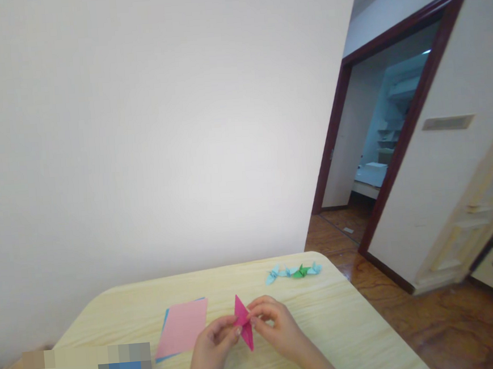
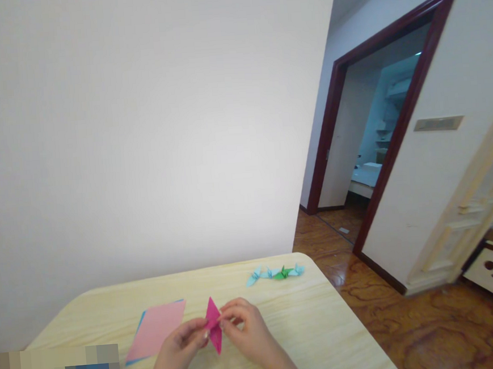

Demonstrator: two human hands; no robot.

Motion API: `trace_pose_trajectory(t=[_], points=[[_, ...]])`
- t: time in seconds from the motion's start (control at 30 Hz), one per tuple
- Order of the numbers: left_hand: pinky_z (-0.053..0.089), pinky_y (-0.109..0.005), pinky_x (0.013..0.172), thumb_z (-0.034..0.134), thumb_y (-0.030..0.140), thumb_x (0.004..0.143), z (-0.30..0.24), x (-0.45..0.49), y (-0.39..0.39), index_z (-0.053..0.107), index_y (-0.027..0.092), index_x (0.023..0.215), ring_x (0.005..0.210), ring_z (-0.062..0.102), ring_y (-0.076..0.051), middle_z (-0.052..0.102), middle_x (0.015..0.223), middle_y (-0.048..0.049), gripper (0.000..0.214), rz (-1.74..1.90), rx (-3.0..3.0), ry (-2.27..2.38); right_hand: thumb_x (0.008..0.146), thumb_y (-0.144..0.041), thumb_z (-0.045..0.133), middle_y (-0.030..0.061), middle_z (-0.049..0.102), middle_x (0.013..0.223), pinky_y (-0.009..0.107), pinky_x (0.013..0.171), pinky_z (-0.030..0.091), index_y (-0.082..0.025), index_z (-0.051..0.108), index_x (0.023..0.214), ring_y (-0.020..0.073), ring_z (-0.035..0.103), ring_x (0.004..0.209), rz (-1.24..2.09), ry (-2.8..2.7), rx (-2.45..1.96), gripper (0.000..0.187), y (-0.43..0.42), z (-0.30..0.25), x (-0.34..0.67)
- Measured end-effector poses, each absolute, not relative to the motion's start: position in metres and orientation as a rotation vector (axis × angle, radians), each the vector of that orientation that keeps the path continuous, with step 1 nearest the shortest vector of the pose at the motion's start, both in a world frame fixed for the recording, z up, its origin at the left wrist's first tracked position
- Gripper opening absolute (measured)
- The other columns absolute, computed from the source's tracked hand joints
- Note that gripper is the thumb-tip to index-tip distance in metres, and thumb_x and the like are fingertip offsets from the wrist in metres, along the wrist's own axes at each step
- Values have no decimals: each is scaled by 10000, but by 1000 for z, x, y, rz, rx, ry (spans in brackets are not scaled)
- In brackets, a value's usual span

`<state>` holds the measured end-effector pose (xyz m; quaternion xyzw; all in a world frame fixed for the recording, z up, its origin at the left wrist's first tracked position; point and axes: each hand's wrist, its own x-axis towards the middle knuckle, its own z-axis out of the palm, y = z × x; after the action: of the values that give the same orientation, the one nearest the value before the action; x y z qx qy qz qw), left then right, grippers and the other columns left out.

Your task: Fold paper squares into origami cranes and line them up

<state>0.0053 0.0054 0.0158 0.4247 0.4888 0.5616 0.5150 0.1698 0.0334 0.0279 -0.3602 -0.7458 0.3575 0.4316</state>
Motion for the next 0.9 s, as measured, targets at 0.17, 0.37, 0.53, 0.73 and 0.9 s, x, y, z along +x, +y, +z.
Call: trace_pose_trajectory(t=[0.17,0.37,0.53,0.73,0.9], points=[[531,-296,620,711,434,564,9,8,5,697,183,677,662,668,-226,733,684,-35,276,1358,1115,1193,795,-261,535,12,591,677,214,564,419,-157,628,740,126,543,616,896,-1796,-1031,151,35,17,164],[533,-292,647,741,395,545,10,9,3,703,189,707,691,675,-235,740,700,-33,265,1357,1113,1179,802,-305,526,5,582,644,216,567,415,-154,602,705,128,541,610,944,-1732,-1067,195,36,10,160],[529,-281,618,715,438,570,11,8,2,693,178,663,649,666,-224,725,658,-38,277,1408,1144,1232,756,-398,583,12,608,655,241,584,451,-152,574,725,145,576,622,1180,-1588,-974,248,37,3,157],[518,-258,564,723,433,575,7,12,3,644,180,767,578,644,-179,685,593,-6,327,1490,1101,1130,707,-358,647,-1,595,633,242,577,448,-160,547,724,142,575,606,1244,-1488,-923,222,35,3,153],[517,-265,593,713,457,576,5,11,4,652,183,892,604,649,-187,699,614,-11,423,1450,1124,1147,699,-221,638,-45,537,587,206,520,409,-177,482,701,111,535,546,1251,-1448,-903,161,33,9,151]])
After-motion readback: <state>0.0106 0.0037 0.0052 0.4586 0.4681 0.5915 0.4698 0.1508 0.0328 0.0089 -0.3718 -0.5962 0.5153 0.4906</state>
